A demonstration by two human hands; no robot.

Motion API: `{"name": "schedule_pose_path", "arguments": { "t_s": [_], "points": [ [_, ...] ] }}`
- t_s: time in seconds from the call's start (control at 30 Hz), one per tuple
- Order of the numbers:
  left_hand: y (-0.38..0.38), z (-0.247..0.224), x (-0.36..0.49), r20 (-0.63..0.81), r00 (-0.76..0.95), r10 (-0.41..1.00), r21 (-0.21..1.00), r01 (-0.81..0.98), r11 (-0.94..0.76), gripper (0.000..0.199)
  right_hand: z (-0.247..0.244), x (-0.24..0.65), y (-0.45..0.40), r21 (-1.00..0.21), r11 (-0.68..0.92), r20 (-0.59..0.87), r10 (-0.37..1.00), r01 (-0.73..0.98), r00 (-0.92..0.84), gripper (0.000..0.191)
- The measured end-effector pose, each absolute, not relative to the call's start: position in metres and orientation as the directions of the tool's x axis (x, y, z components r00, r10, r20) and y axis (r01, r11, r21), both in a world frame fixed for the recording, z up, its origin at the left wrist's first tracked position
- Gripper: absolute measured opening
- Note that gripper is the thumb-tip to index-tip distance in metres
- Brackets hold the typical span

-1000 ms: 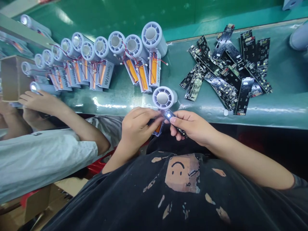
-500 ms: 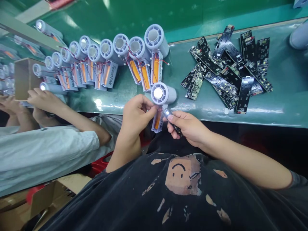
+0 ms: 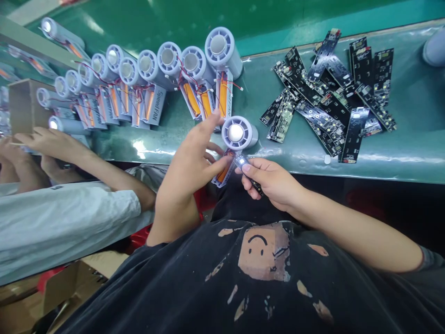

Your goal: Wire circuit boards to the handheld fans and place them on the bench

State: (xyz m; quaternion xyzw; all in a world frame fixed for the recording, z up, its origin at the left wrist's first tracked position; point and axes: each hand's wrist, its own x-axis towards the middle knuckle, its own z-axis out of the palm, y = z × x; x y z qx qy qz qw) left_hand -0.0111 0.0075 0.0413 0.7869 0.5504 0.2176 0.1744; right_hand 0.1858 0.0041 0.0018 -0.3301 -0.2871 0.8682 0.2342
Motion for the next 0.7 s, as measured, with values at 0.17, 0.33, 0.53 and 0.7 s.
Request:
{"name": "schedule_pose_path", "arguments": {
  "t_s": [0.17, 0.33, 0.53, 0.7],
  "points": [
    [0.024, 0.059, -0.014, 0.097, 0.579, 0.809, 0.36, 0.738, -0.571, 0.06, 0.001, 0.187, 0.005, -0.65, -0.728, -0.437, 0.593, -0.218, -0.676, 0.035],
    [0.038, 0.064, -0.01, 0.022, 0.637, 0.771, 0.308, 0.729, -0.611, 0.07, 0.001, 0.188, 0.005, -0.674, -0.71, -0.443, 0.609, -0.204, -0.658, 0.031],
    [0.041, 0.058, -0.004, 0.085, 0.571, 0.816, 0.345, 0.752, -0.562, 0.063, 0.003, 0.195, 0.009, -0.746, -0.657, -0.459, 0.627, -0.111, -0.63, 0.032],
    [0.029, 0.051, 0.007, 0.129, 0.407, 0.904, 0.329, 0.842, -0.426, 0.057, 0.007, 0.203, 0.021, -0.857, -0.5, -0.464, 0.642, 0.125, -0.611, 0.032]
  ]
}}
